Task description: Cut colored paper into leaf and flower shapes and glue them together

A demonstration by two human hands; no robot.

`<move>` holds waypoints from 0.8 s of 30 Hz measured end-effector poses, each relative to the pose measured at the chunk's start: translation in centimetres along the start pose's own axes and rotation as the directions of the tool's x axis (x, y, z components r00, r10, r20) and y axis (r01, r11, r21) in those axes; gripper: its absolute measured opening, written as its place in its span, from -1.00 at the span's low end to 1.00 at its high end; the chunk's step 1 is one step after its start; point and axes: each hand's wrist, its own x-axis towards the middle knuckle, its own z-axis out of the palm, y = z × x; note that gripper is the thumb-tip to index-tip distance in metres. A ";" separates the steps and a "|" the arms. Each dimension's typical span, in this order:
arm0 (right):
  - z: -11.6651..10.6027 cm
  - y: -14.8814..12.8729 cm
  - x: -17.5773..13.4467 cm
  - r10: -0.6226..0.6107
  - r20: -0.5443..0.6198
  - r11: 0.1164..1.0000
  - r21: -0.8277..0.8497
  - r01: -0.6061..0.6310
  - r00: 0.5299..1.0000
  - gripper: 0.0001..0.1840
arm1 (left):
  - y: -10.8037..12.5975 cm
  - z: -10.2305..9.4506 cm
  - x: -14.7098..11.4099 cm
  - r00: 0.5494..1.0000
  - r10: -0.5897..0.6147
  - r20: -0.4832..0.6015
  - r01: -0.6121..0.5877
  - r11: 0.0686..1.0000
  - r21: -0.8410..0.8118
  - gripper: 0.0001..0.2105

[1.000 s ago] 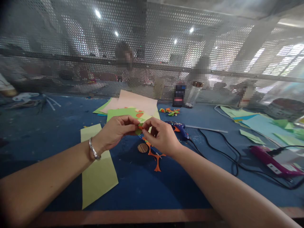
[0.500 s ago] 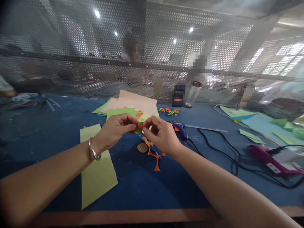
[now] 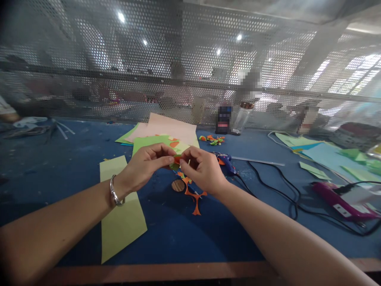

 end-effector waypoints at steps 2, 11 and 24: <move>0.0 0.0 0.0 -0.014 0.000 0.999 -0.030 0.014 1.000 -0.91 | -0.1 0.2 -0.1 1.000 -0.023 0.004 0.023 1.000 -0.012 -0.91; 0.0 0.1 0.0 -0.040 -0.016 0.995 -0.090 0.038 0.999 -0.93 | -0.6 0.4 0.0 0.969 -0.232 -0.086 0.213 0.960 -0.181 -0.75; -2.1 1.6 1.6 0.076 0.070 0.981 -0.181 -0.062 0.995 -0.91 | -0.7 -0.8 0.8 0.946 -0.229 -0.229 0.204 0.971 -0.125 -0.78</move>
